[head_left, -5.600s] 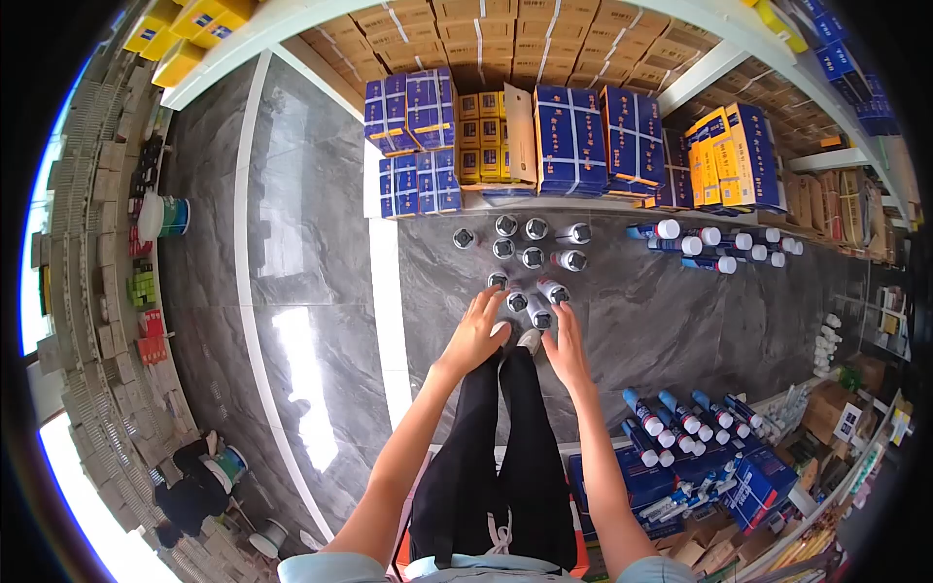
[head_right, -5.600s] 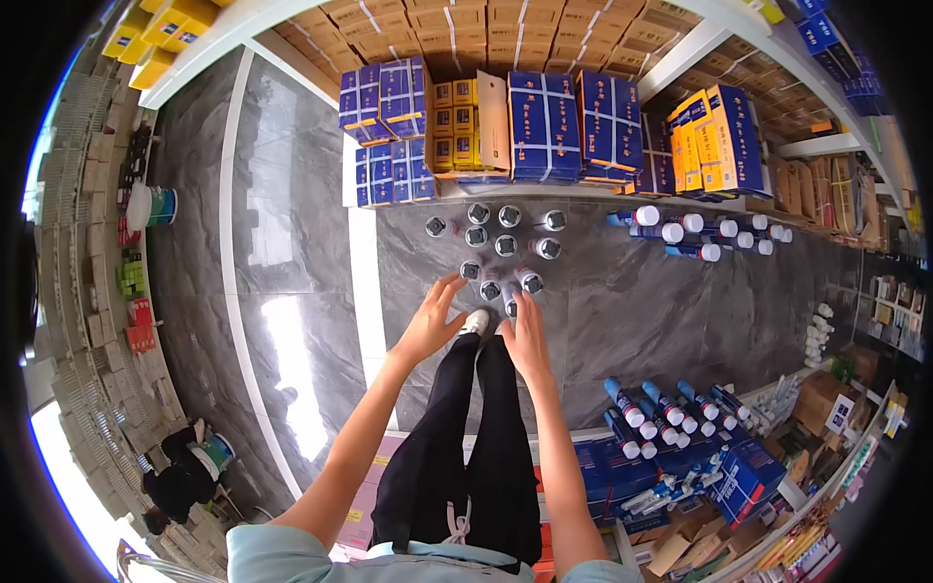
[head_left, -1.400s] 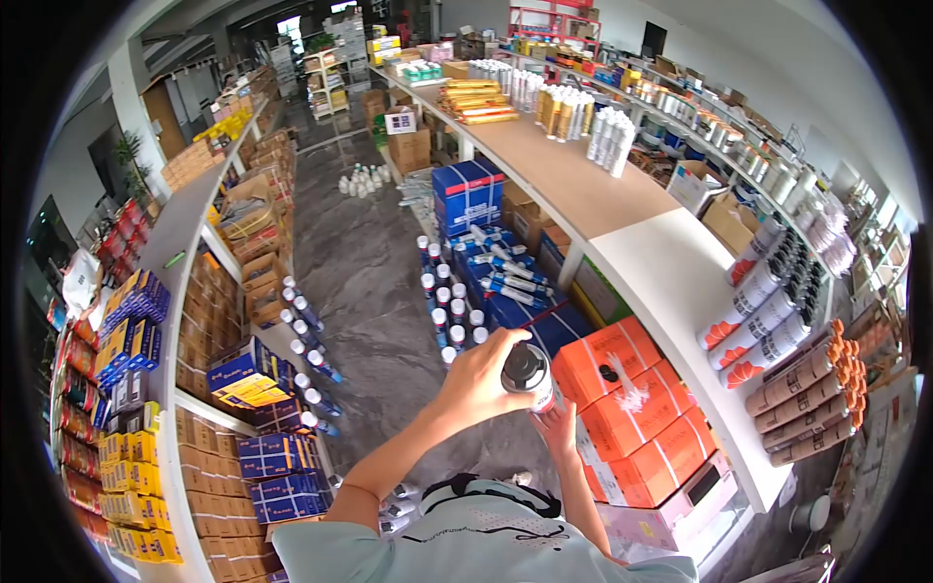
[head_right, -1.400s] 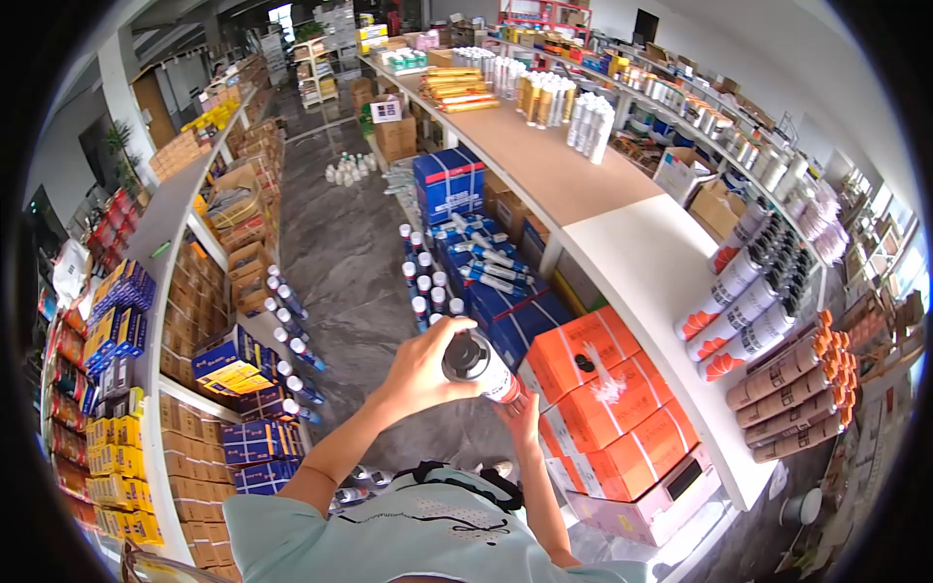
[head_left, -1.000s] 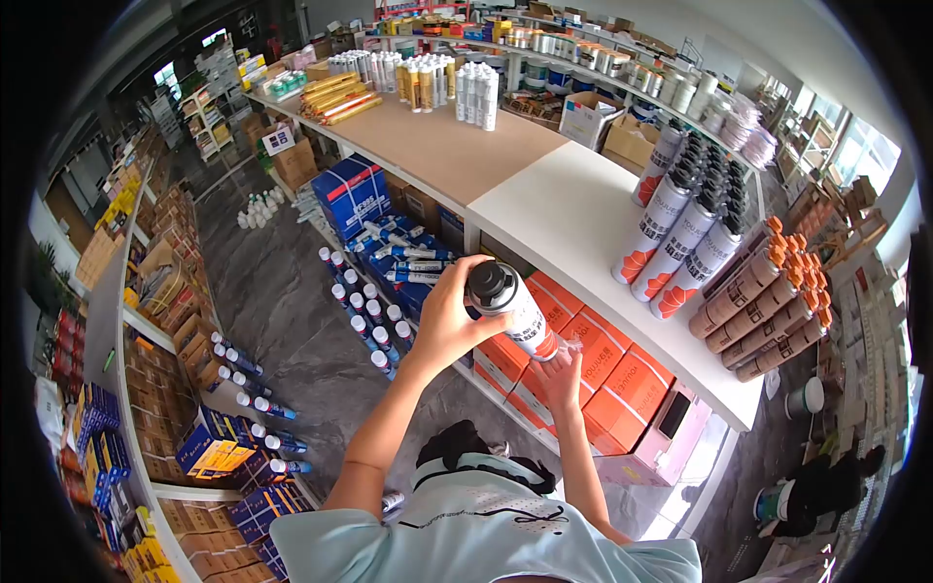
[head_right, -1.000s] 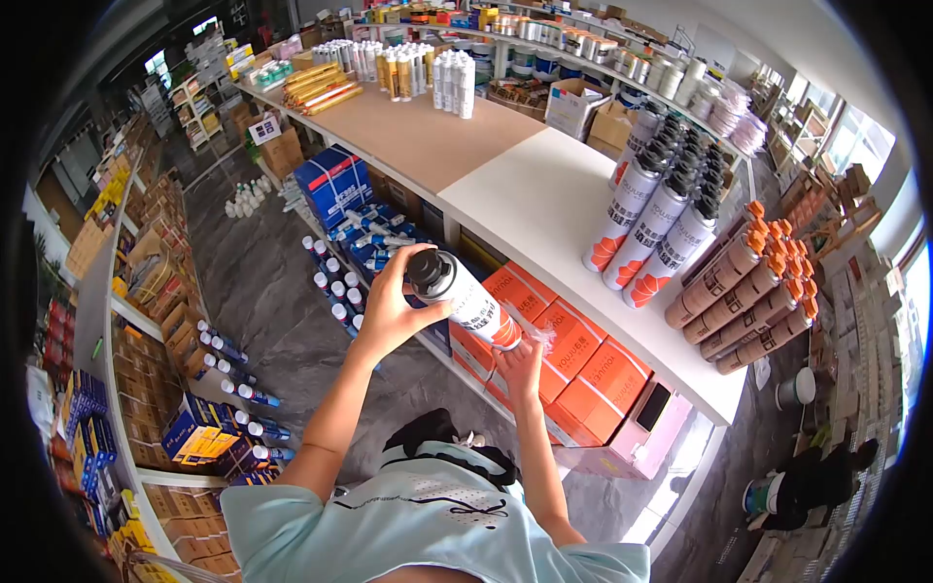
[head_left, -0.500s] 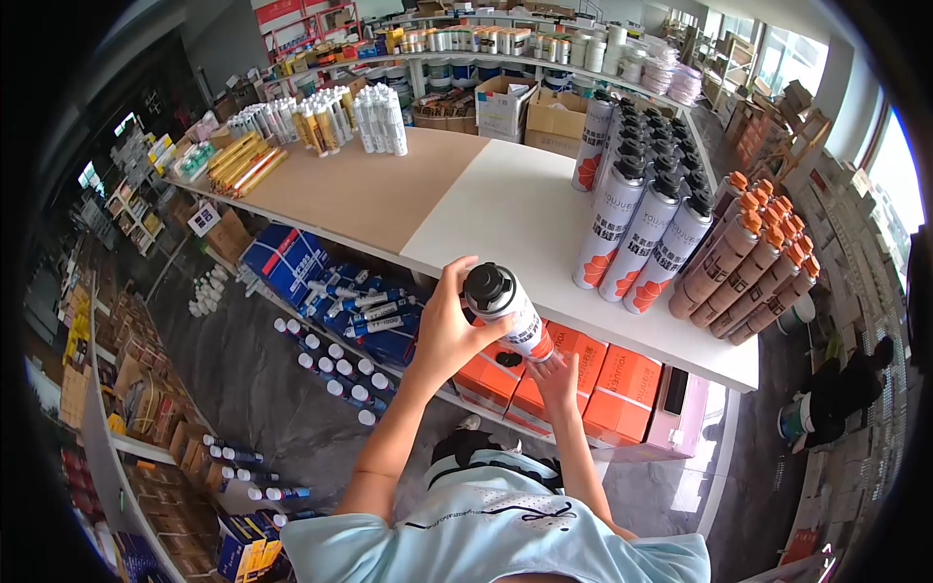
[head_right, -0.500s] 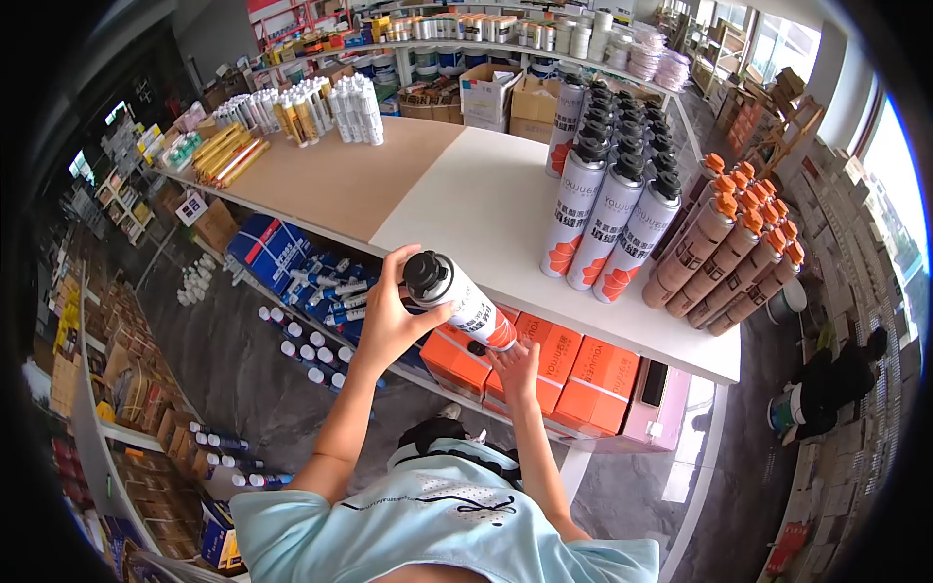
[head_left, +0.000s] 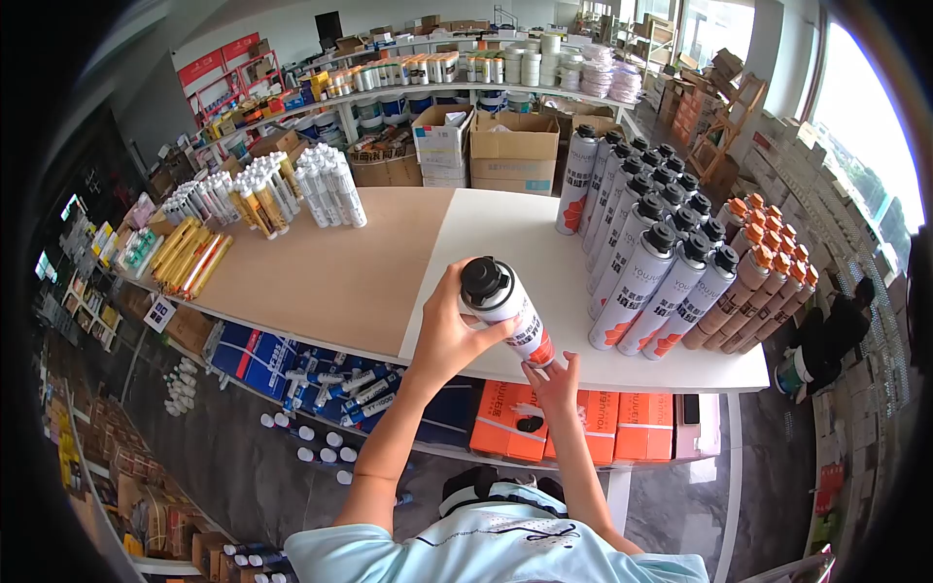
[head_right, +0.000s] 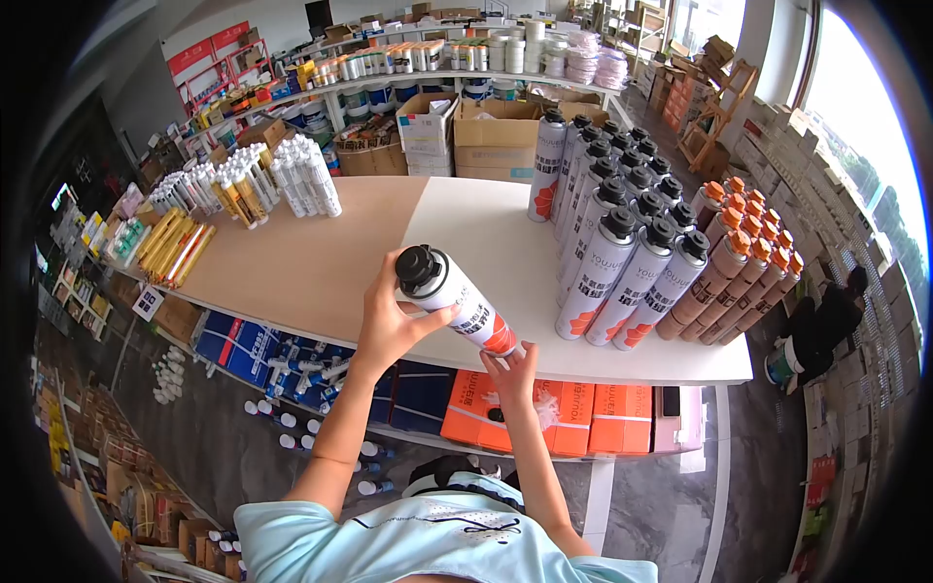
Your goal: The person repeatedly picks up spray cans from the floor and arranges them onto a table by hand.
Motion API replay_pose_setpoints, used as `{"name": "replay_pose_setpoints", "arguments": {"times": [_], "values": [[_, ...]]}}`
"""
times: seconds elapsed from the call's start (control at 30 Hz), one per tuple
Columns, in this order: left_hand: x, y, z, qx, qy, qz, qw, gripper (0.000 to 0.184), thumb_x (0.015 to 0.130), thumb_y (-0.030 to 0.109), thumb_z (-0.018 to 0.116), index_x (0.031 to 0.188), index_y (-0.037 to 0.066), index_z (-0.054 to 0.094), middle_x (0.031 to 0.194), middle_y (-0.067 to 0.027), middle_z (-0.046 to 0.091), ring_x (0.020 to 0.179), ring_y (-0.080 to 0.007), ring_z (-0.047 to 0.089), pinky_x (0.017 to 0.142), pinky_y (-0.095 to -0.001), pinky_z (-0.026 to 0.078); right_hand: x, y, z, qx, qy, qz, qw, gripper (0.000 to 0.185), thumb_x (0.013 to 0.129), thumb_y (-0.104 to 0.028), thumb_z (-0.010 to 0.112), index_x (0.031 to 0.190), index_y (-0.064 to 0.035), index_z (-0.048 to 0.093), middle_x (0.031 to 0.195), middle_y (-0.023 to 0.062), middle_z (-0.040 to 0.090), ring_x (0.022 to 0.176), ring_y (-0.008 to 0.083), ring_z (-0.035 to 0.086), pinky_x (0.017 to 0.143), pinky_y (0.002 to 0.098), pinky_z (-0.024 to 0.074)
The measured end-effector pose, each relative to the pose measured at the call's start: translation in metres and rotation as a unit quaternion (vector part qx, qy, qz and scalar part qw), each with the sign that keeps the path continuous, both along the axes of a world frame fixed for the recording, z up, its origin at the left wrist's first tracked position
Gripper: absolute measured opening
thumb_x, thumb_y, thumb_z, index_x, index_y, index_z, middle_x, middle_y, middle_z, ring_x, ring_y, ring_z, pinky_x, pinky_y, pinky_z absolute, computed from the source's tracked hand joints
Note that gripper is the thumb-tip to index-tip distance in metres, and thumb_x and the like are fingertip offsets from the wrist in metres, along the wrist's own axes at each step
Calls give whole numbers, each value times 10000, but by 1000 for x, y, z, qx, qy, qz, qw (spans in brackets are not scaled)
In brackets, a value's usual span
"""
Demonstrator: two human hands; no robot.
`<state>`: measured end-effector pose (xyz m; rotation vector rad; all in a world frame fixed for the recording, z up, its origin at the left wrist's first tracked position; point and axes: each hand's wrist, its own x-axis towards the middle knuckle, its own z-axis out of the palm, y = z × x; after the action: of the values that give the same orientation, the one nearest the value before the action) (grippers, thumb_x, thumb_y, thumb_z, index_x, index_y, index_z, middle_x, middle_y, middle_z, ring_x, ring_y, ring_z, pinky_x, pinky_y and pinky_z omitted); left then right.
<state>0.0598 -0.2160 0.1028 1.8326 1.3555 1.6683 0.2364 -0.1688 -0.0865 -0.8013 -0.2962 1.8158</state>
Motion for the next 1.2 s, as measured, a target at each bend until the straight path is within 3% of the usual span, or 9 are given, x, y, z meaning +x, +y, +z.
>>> {"name": "replay_pose_setpoints", "arguments": {"times": [0.1,0.2,0.3,0.47,0.6,0.77,0.87,1.07,1.2], "values": [[-13,28,12,1,-36,-30,999,610,715,154,843,1224,53,521,1097,-95,638,1026,-203,672,746,-324,630,-6,33,4,12,1,-37,999,745,935,-408,473,1385,140,245,1389,239,393,1221,452,500,1086,492,449],[-17,59,24,43,5,-37,998,590,694,156,849,1194,55,553,1111,-68,645,1037,-181,660,707,-321,633,-9,74,-2,12,130,21,991,783,938,-401,478,1392,169,191,1386,273,380,1269,452,449,1115,502,413],[-21,105,22,72,28,-64,995,558,683,139,843,1161,50,569,1054,-70,664,1000,-199,660,847,-341,550,-20,108,4,-16,173,1,985,795,942,-387,458,1392,201,165,1391,297,357,1322,456,380,1155,512,349],[-8,175,26,92,55,-74,992,563,650,136,865,1111,70,548,1013,-78,669,982,-225,664,874,-360,520,-30,184,-31,-50,348,-36,936,845,934,-418,464,1404,217,162,1468,275,281,1397,397,302,1208,507,214],[2,228,29,108,50,-93,989,558,644,132,867,1101,74,552,1024,-81,677,950,-225,677,854,-357,531,-39,224,-28,26,192,-76,978,844,926,-433,481,1445,157,174,1477,262,293,1423,344,279,1211,479,178],[7,291,23,66,74,-122,988,593,624,152,885,1111,74,557,997,-87,711,914,-215,690,840,-353,540,-38,255,-44,-33,205,-99,973,774,928,-451,478,1531,-39,221,1562,178,270,1484,302,194,1201,447,143],[10,324,14,68,92,-135,984,629,609,175,897,1129,77,557,1008,-93,721,938,-222,701,851,-357,545,-40,261,-41,-30,241,-105,964,655,971,-404,454,1471,-4,320,1523,133,368,1421,307,297,1158,455,228],[12,354,7,33,129,-106,985,693,584,194,912,1167,81,554,1066,-103,716,987,-229,700,880,-359,542,-50,274,-22,16,147,-106,983,481,992,-371,399,1401,-120,422,1465,4,436,1419,300,302,1151,530,183],[13,379,-10,50,115,-146,981,703,591,230,937,1171,100,562,1073,-52,712,963,-157,685,862,-322,536,-42,288,-28,25,145,-131,980,413,993,-365,386,1325,-134,474,1418,-28,462,1403,293,320,1140,542,184]]}}
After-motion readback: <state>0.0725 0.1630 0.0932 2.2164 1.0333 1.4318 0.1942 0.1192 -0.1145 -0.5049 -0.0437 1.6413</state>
